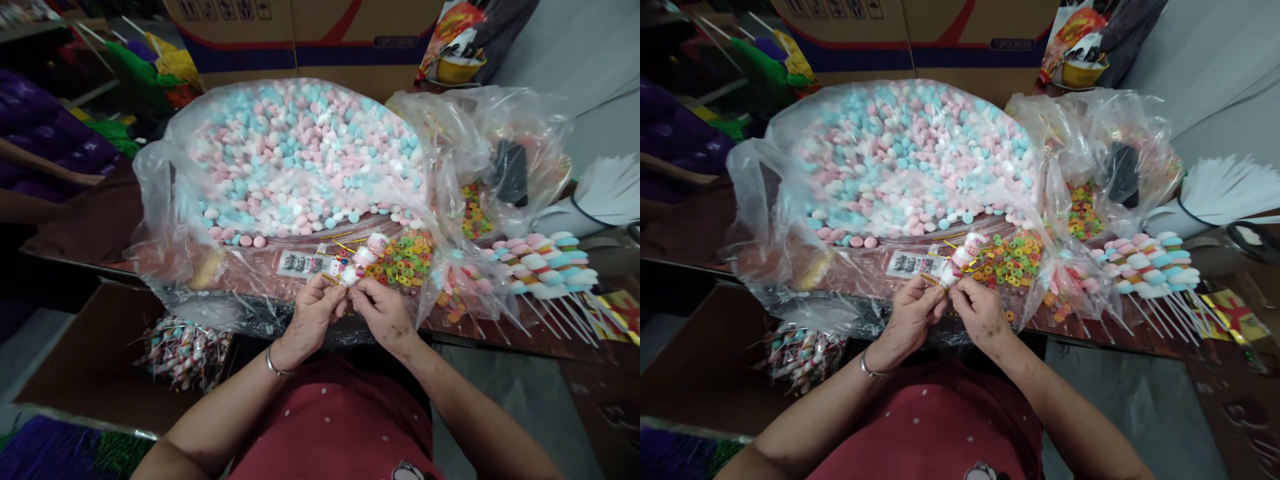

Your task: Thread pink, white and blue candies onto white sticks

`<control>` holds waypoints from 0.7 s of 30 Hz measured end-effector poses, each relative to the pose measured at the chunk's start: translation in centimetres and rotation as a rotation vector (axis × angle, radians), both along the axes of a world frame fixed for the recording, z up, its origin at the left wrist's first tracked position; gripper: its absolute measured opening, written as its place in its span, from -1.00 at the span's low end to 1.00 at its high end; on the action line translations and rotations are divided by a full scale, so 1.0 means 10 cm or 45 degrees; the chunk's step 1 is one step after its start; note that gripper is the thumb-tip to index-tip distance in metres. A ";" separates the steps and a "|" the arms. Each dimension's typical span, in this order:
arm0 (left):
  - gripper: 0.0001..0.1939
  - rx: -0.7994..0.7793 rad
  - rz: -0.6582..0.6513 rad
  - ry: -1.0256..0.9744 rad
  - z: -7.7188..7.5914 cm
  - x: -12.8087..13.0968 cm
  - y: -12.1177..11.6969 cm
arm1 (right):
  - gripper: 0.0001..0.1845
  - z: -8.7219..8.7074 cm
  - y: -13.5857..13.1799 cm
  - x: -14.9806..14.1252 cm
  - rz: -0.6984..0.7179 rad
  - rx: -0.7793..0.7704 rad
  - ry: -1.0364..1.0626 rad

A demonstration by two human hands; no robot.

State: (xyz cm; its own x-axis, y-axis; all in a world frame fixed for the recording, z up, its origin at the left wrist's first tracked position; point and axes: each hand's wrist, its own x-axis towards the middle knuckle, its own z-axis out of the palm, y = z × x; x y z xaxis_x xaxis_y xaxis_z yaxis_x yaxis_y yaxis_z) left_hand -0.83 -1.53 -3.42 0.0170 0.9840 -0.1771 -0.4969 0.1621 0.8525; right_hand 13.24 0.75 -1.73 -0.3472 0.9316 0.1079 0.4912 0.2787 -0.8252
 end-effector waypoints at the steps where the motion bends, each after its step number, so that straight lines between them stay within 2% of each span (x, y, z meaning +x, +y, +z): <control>1: -0.76 -0.003 0.002 0.009 0.00 0.01 0.00 | -0.76 -0.01 -0.01 -0.01 0.003 0.067 -0.039; 4: -0.76 -0.018 0.012 0.121 0.00 0.00 0.03 | -0.75 -0.02 -0.04 -0.02 0.045 0.447 -0.289; 7: -0.77 -0.031 -0.059 0.358 0.05 -0.06 0.08 | -0.72 0.02 -0.02 0.03 0.154 0.899 -0.600; 9: -0.82 -0.021 -0.206 0.501 0.11 -0.12 0.12 | -0.72 0.09 0.03 0.09 0.324 1.125 -0.690; 11: -0.88 -0.015 -0.429 0.568 0.19 -0.16 0.15 | -0.72 0.19 0.09 0.17 0.571 1.280 -0.703; 13: -0.88 -0.049 -0.659 0.567 0.26 -0.19 0.18 | -0.73 0.30 0.15 0.25 0.804 1.311 -0.720; 15: -0.88 -0.137 -0.796 0.515 0.30 -0.20 0.18 | -0.76 0.39 0.18 0.30 0.934 1.239 -0.769; 18: -0.87 -0.275 -0.847 0.453 0.30 -0.20 0.17 | -0.80 0.45 0.15 0.33 0.983 1.176 -0.819; 21: -0.87 -0.305 -0.871 0.496 0.29 -0.22 0.16 | -0.81 0.44 0.11 0.33 0.986 1.250 -0.791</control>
State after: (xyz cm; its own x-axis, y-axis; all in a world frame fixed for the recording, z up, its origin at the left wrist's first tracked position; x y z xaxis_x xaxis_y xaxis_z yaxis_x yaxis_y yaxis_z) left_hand -3.06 0.08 -0.56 0.4933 0.7129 -0.4983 0.1022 0.5214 0.8472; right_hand 16.56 1.85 2.71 -0.9642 0.1177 0.2374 0.1576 0.9750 0.1568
